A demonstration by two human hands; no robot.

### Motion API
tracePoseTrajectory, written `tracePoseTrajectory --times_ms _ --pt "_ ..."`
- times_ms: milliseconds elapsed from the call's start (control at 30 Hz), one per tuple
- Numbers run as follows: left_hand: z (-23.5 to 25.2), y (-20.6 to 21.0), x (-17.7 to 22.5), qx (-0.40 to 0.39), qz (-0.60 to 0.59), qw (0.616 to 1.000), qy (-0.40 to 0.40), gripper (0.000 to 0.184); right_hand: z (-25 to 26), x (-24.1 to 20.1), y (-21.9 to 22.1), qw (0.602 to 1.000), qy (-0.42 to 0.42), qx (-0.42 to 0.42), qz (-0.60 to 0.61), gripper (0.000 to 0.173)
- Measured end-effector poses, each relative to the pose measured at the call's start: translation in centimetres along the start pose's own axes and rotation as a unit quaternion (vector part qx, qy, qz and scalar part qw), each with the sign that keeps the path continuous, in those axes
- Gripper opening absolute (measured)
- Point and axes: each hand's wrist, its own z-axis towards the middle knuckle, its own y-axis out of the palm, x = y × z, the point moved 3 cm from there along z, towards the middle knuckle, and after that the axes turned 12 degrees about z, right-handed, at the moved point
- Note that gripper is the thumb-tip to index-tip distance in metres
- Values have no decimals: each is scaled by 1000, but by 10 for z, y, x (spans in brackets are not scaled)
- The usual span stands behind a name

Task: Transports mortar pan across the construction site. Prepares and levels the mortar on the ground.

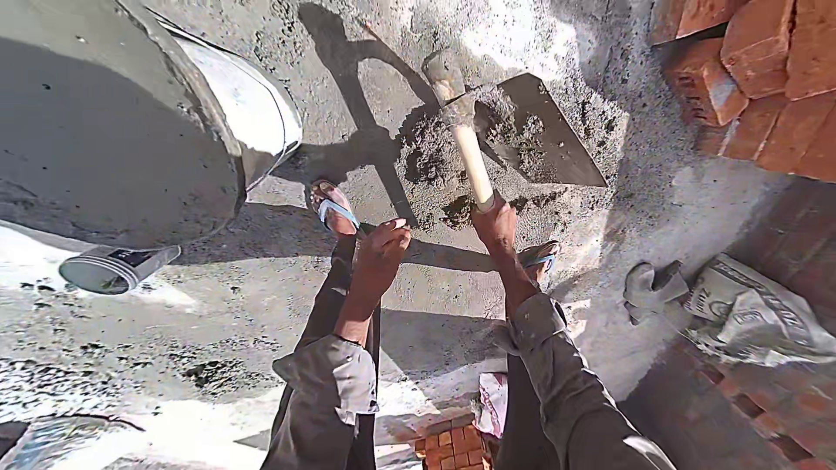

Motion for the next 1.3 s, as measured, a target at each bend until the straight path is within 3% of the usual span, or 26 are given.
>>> tracePoseTrajectory --times_ms 67,200,267,367,467,633,900,1000,1167,1300 --pt "-4 -5 -3 2 -27 1000 -12 41 50 -40 -14 999 -23 45 -17 44" --pt "-9 -6 0 3 -39 999 -25 38 133 -107 -32 995 -87 50 -16 46" --pt "-8 -7 1 3 -34 999 -31 37 142 -129 -20 992 -120 0 -27 47" --pt "-8 -6 -1 3 -28 999 -31 39 113 -132 17 977 -161 -115 -82 51" --pt "-5 0 2 -3 -13 1000 -18 40 80 -107 42 949 -214 -195 -127 47" --pt "-2 12 0 13 -18 999 -26 40 46 -40 66 908 -272 -255 -189 44" --pt "-11 23 -9 3 -7 1000 -19 38 15 115 57 876 -216 -326 -283 40" --pt "-10 14 -7 1 8 1000 -2 38 4 154 43 872 -185 -332 -308 43" --pt "-15 5 -11 -4 2 1000 4 34 -39 158 17 901 -173 -300 -263 34" --pt "-13 9 -3 -17 9 1000 12 36 -20 78 -4 930 -208 -216 -213 44"
